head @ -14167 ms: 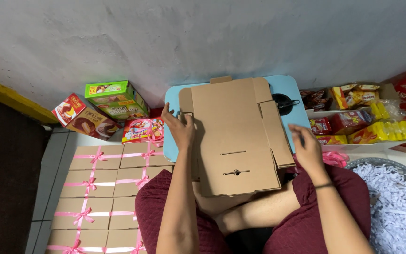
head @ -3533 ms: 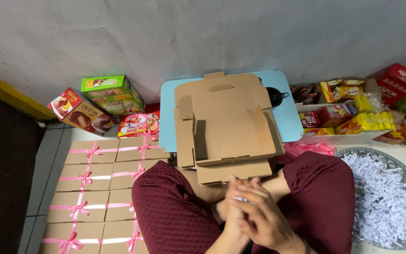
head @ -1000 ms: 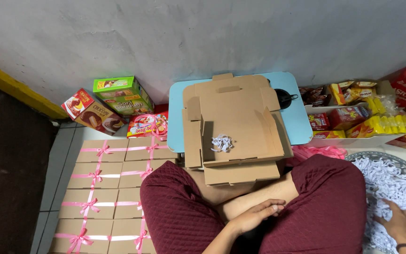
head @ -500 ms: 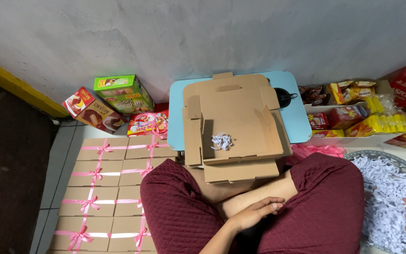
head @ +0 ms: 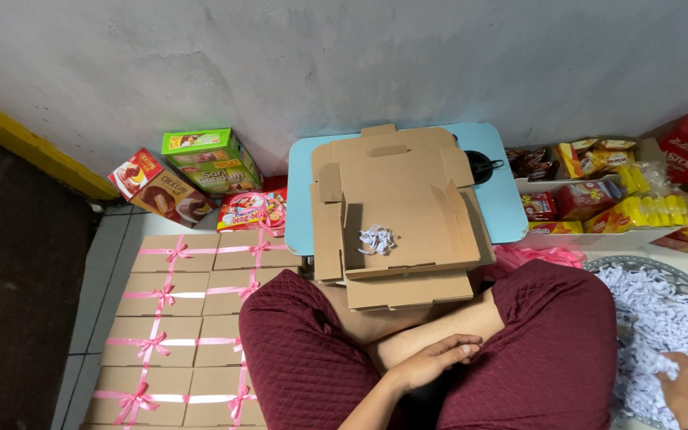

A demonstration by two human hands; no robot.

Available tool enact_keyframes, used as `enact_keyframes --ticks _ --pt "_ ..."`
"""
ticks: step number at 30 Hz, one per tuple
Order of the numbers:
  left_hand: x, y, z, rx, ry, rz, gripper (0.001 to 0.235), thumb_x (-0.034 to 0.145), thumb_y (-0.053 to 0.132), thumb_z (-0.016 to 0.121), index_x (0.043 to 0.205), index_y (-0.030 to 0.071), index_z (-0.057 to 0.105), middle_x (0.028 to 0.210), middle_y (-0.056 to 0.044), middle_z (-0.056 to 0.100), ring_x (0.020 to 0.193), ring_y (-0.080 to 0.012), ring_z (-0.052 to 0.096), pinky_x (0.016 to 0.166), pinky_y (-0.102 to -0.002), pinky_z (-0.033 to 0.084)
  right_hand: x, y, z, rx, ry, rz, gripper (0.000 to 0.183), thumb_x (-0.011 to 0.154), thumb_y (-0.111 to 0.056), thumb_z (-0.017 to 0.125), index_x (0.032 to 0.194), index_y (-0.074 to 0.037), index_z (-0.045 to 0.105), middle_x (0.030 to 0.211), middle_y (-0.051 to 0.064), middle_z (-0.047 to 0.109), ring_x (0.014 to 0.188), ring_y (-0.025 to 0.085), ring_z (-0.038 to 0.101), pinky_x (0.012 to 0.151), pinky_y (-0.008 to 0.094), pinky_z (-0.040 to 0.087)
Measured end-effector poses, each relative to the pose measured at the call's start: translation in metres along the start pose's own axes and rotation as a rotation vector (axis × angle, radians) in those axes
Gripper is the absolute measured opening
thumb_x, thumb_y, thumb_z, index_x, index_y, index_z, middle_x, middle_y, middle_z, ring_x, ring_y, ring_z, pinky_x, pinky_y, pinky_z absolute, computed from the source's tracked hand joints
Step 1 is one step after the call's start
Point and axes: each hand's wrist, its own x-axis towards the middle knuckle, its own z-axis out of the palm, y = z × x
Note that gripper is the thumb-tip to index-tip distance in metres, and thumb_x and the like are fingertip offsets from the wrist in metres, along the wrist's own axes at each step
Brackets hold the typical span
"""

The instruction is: Tying a pink ribbon on a small gift box and then folding a larger cardboard box to fill it with shredded paper.

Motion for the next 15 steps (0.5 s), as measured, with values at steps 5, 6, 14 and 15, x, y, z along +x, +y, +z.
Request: enact_keyframes --ticks 5,6,14,15 --pt "0.003 -0.003 0.0 -0.009 0.006 0.022 0.056 0.105 0.041 0.046 0.15 0.008 0.049 0.134 -0.003 0.058 0.116 -0.0116 0.055 0.105 -0.026 0.041 0.009 0.026 0.005 0.475 0.156 -0.074 0.051 0.102 0.009 0.064 0.145 -0.016 0.075 0.085 0.023 0.074 0.056 0.035 0.06 0.056 0.046 0.054" --pt "0.003 -0.005 0.0 -0.009 0.006 0.022 0.056 0.105 0.041 0.046 0.15 0.008 0.049 0.134 -0.003 0.058 0.116 -0.0116 0.055 0.105 -0.026 0.041 0.016 0.027 0.008 0.475 0.156 -0.074 0.051 0.102 0.009 0.064 0.145 -0.016 0.075 0.085 0.023 0.074 0.056 0.035 0.06 0.056 0.046 0.054" --pt "0.0 -0.001 0.002 -0.025 0.016 0.013 0.056 0.104 0.041 0.047 0.149 0.008 0.05 0.134 -0.002 0.059 0.117 -0.0113 0.055 0.107 -0.026 0.041 0.033 0.049 0.027 0.96 0.253 -0.271 0.058 0.102 0.033 0.039 0.154 0.013 0.055 0.118 0.032 0.055 0.066 0.034 0.049 0.051 0.041 0.042" --pt "0.001 -0.001 0.001 -0.025 0.016 0.013 0.056 0.104 0.041 0.047 0.149 0.008 0.05 0.134 -0.002 0.059 0.117 -0.0113 0.055 0.107 -0.026 0.041 0.046 0.058 0.041 0.961 0.253 -0.271 0.058 0.102 0.033 0.039 0.154 0.013 0.055 0.118 0.032 0.055 0.066 0.034 0.049 0.051 0.041 0.042"
